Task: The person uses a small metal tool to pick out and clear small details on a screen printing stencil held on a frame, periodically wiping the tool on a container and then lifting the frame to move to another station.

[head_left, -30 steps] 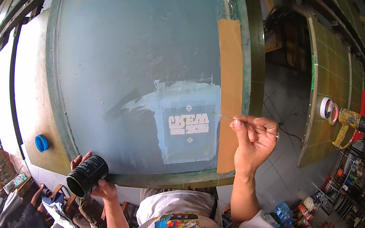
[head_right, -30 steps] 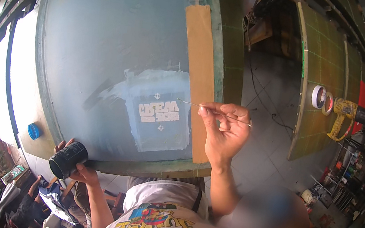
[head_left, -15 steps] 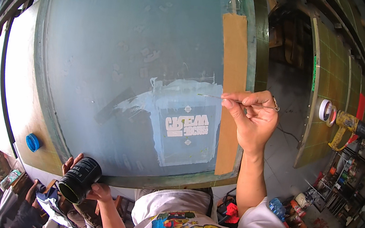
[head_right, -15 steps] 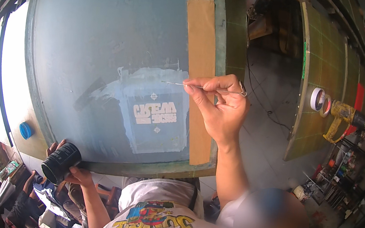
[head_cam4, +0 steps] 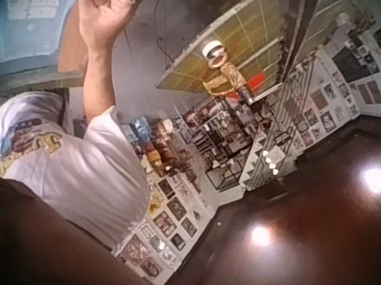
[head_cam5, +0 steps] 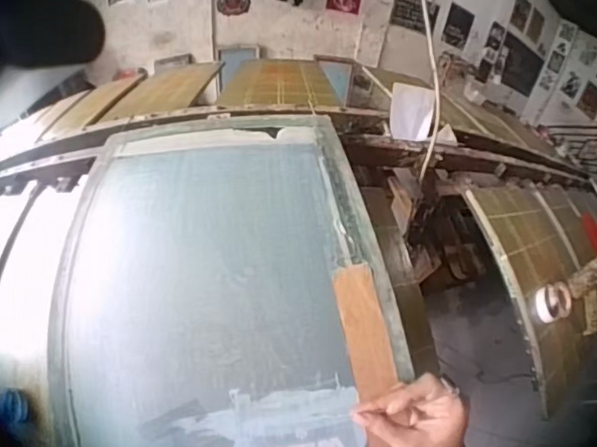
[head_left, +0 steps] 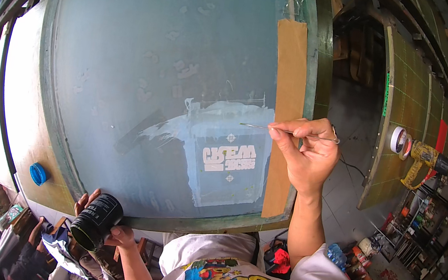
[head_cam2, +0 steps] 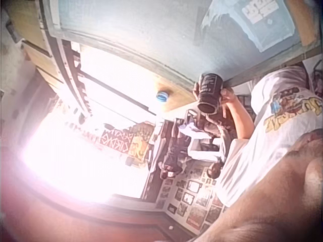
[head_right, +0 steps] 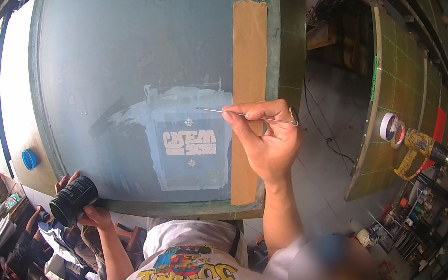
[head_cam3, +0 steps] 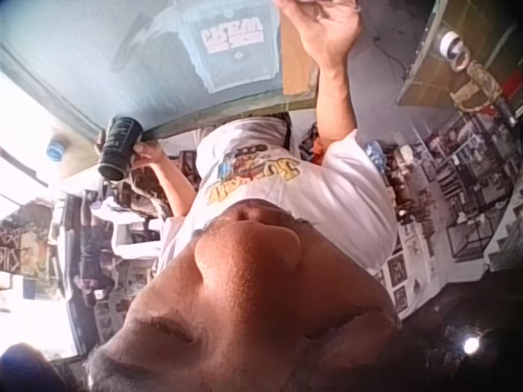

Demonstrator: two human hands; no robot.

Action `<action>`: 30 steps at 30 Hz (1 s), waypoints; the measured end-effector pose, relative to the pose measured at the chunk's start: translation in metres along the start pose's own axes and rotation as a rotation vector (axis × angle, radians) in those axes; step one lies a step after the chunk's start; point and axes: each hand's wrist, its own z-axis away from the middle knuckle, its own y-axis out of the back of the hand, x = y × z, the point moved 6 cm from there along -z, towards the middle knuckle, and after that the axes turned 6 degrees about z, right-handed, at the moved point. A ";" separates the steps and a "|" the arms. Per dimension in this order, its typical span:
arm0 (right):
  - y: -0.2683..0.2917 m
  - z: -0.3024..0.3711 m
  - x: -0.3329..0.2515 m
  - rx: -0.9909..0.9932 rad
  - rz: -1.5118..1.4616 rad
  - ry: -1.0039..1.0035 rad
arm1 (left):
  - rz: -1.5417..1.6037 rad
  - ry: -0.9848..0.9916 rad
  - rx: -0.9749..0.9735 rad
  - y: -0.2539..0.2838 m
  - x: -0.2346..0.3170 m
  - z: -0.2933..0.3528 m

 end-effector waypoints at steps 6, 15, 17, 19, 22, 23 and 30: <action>0.001 -0.002 -0.002 0.027 -0.023 -0.068 | 0.019 0.018 0.034 -0.001 0.002 0.000; 0.000 -0.001 0.000 0.013 -0.009 -0.066 | 0.022 0.017 0.058 -0.001 0.001 0.001; 0.001 0.000 0.001 0.018 -0.017 -0.051 | 0.002 0.028 0.047 -0.001 0.002 0.000; 0.002 0.000 0.002 0.017 -0.022 -0.048 | -0.001 0.035 0.038 0.000 0.002 0.000; 0.002 0.001 0.003 0.027 -0.024 -0.033 | 0.012 0.021 0.050 0.000 0.001 0.001; 0.002 0.001 0.002 0.032 -0.023 -0.025 | 0.017 0.017 0.055 0.000 0.000 0.001; 0.041 0.017 0.003 0.373 -0.252 -0.036 | 0.047 0.019 0.052 -0.001 0.001 0.000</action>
